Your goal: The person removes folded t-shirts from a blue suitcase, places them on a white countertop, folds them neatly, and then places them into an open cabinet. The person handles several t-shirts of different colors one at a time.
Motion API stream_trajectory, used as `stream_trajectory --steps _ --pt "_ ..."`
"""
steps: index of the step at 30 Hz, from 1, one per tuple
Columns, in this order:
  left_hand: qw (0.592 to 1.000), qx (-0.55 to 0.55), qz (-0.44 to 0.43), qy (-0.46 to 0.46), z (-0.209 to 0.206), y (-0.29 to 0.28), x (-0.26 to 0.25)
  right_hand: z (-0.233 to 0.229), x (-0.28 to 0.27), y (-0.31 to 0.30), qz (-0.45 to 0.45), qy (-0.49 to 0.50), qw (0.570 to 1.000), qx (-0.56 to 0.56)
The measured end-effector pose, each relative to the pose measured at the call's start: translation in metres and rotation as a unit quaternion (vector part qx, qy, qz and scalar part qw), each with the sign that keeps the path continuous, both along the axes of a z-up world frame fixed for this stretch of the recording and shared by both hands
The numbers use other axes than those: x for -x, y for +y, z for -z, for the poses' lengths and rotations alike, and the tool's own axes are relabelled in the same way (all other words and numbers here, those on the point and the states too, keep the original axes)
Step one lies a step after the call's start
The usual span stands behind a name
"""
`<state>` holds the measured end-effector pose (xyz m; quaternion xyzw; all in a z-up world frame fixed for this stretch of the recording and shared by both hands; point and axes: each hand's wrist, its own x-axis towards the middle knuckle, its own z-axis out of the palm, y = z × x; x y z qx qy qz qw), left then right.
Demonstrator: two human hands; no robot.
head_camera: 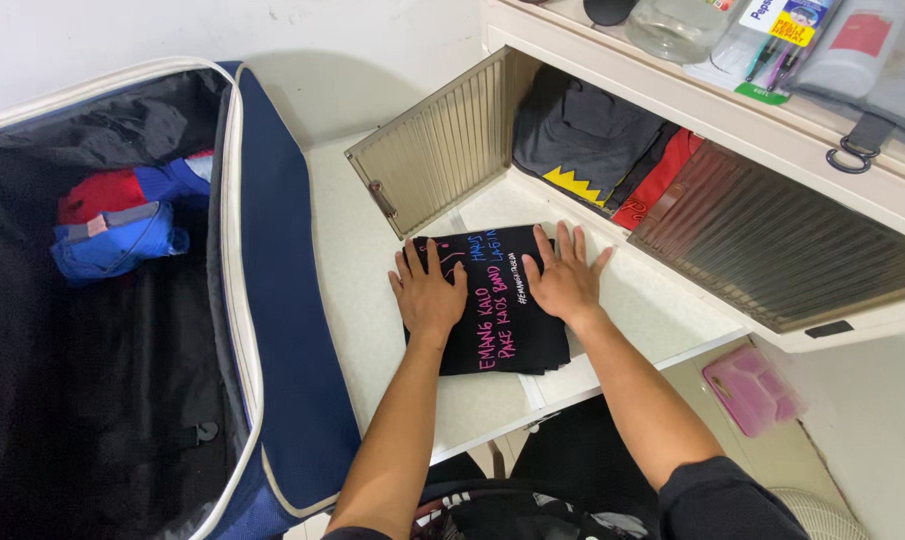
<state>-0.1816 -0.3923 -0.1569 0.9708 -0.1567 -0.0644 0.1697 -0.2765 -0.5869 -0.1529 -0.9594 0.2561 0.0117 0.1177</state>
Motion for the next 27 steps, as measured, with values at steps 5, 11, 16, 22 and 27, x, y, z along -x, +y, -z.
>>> stream_trajectory --steps 5,11,16,22,27 --pt "1.0 0.003 -0.007 -0.004 -0.002 0.0 0.002 0.007 -0.002 0.03 -0.051 -0.085 0.993 0.061" --pt "1.0 0.02 -0.013 -0.015 -0.002 0.0 0.002 -0.004 0.013 0.081 -0.135 -0.126 0.983 0.015" --pt "0.999 0.022 -0.015 -0.017 0.004 0.001 0.001 -0.008 0.017 0.077 -0.111 -0.096 0.989 0.013" --pt "0.998 0.037 -0.012 -0.044 0.007 0.002 0.001 0.001 0.023 0.044 -0.073 -0.078 0.994 0.007" --pt "0.998 0.046 -0.013 -0.044 0.008 0.003 0.003 0.01 0.037 0.023 -0.033 -0.064 0.997 0.007"
